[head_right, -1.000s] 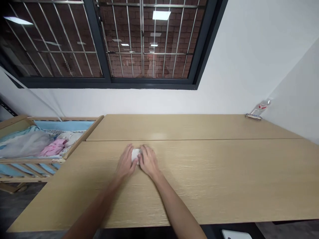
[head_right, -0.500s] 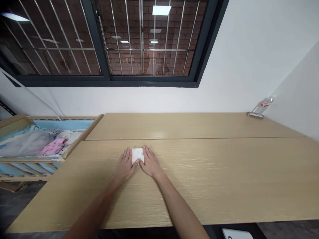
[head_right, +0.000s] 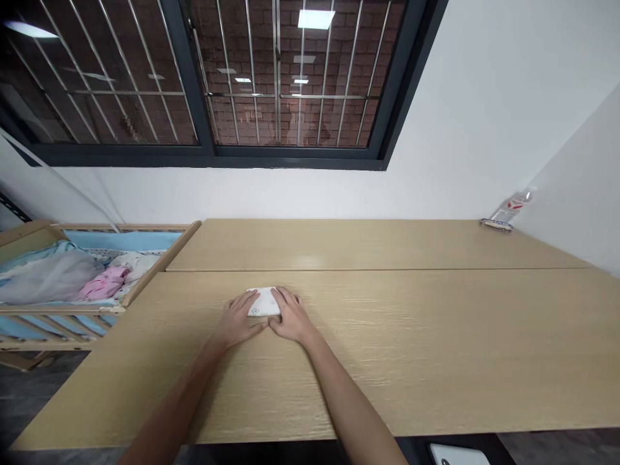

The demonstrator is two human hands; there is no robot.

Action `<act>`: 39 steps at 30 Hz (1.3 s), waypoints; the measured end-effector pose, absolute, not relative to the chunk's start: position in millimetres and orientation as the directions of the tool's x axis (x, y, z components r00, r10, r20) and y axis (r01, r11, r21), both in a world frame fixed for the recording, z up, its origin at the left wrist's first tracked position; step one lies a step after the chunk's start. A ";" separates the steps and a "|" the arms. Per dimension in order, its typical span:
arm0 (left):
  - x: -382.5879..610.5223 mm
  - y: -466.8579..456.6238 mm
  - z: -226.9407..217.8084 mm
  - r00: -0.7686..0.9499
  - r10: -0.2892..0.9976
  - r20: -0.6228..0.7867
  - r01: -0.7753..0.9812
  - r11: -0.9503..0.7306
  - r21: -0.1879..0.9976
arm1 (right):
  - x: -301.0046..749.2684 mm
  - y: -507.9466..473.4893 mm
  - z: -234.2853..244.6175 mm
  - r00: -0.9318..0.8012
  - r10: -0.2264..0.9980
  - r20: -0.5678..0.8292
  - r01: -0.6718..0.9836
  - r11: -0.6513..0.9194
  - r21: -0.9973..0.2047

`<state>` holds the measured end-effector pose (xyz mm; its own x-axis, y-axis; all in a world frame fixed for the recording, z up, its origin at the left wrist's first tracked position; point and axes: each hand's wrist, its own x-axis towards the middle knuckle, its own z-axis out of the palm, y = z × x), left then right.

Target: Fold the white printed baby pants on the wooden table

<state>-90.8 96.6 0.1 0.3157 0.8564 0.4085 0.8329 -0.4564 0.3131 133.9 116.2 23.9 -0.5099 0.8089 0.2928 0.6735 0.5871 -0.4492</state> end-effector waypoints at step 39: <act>-80.2 81.4 35.0 0.138 0.982 0.128 0.824 -0.185 0.536 | 128.7 142.2 4.2 0.081 0.956 0.284 0.214 0.261 -0.941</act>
